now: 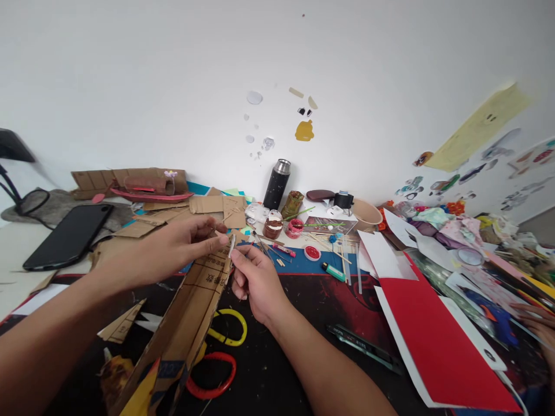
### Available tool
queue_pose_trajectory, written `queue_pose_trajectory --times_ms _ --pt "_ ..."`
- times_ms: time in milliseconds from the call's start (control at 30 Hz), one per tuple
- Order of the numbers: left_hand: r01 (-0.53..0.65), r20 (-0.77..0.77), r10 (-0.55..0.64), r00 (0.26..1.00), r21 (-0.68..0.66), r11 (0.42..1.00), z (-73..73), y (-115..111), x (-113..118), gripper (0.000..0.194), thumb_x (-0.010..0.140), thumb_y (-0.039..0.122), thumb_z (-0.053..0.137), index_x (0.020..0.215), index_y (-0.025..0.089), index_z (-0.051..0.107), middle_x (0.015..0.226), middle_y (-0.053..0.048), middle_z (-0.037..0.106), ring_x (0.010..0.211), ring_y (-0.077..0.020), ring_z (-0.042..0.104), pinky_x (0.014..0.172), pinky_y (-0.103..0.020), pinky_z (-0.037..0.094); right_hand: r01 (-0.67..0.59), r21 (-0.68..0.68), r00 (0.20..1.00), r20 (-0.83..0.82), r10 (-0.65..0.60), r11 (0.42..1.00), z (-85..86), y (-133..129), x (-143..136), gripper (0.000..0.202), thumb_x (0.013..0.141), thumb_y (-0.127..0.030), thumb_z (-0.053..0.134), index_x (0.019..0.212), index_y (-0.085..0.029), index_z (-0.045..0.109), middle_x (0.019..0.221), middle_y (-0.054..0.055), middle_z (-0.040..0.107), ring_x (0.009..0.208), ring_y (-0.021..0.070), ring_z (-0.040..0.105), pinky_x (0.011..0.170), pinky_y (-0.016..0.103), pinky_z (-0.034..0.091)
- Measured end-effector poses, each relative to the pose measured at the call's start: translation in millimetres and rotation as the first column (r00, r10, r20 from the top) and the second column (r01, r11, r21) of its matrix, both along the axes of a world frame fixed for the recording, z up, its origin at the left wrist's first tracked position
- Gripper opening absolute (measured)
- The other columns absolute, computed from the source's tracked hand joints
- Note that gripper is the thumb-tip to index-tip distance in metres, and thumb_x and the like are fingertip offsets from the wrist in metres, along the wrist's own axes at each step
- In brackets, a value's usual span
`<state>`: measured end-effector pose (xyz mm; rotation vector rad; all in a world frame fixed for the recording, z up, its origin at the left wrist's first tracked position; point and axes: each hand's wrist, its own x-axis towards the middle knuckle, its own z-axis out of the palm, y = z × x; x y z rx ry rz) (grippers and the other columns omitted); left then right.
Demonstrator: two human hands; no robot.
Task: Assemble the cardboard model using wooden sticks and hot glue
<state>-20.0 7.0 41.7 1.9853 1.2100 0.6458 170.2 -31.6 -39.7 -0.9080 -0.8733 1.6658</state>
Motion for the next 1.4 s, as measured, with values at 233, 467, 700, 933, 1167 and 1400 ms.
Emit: queue_pose_trajectory --times_ms 233,467,700,933,1167,1400 --pt "-0.056 -0.264 0.080 0.961 0.099 0.994 -17.7 1 -6 0.051 0.090 0.075 0.055 0.083 0.026 0.069 0.069 -0.004 0.069 0.065 -0.0253 0.061 0.060 -0.035 0.038 -0.004 -0.011 1.000 -0.002 0.004 1.000 -0.3 -1 -1 0.053 0.073 -0.061 0.093 0.094 -0.022 0.063 0.048 -0.014 0.051 0.033 0.0063 0.038 0.035 0.020 0.022" --pt "-0.074 -0.227 0.088 0.970 0.071 0.995 -17.8 0 -2 0.051 0.087 0.076 0.054 0.086 0.027 0.069 0.069 -0.002 0.067 0.067 -0.0257 0.061 0.063 -0.036 0.042 0.005 -0.015 1.000 -0.022 -0.005 1.000 -0.2 -1 -1 0.057 0.074 -0.067 0.091 0.089 -0.022 0.060 0.048 -0.013 0.051 0.033 0.0059 0.040 0.034 0.019 0.022" --pt "-0.079 -0.188 0.092 0.978 0.075 0.994 -16.7 -2 4 0.049 0.088 0.072 0.051 0.088 0.025 0.068 0.070 -0.002 0.066 0.069 -0.0252 0.061 0.064 -0.036 0.043 0.022 0.019 1.000 -0.009 -0.022 1.000 0.8 0 -1 0.053 0.074 -0.063 0.093 0.087 -0.022 0.062 0.045 -0.014 0.048 0.033 0.0059 0.038 0.034 0.019 0.022" --pt "-0.093 -0.138 0.111 0.984 0.129 0.987 -21.6 -2 9 0.047 0.089 0.068 0.053 0.085 0.024 0.070 0.065 0.000 0.061 0.065 -0.0233 0.056 0.062 -0.034 0.039 0.036 0.040 0.999 0.010 -0.037 0.999 -1.4 0 -2 0.050 0.076 -0.061 0.091 0.088 -0.023 0.060 0.044 -0.015 0.047 0.032 0.0061 0.037 0.034 0.019 0.023" --pt "-0.097 -0.161 0.119 0.980 0.138 0.986 -24.5 -3 10 0.046 0.090 0.065 0.052 0.089 0.024 0.072 0.070 -0.001 0.068 0.066 -0.0240 0.061 0.064 -0.035 0.039 0.038 0.074 0.997 0.058 -0.042 0.997 -2.5 1 -1 0.049 0.079 -0.062 0.088 0.089 -0.024 0.060 0.043 -0.014 0.048 0.032 0.0070 0.038 0.035 0.019 0.025" --pt "-0.084 -0.163 0.108 0.981 0.152 0.985 -21.2 -4 12 0.046 0.089 0.065 0.050 0.087 0.025 0.072 0.071 -0.001 0.069 0.067 -0.0240 0.061 0.064 -0.034 0.040 0.027 0.103 0.996 0.077 -0.035 0.994 -1.9 1 0 0.048 0.082 -0.063 0.087 0.088 -0.024 0.060 0.043 -0.014 0.048 0.032 0.0078 0.040 0.036 0.020 0.026"
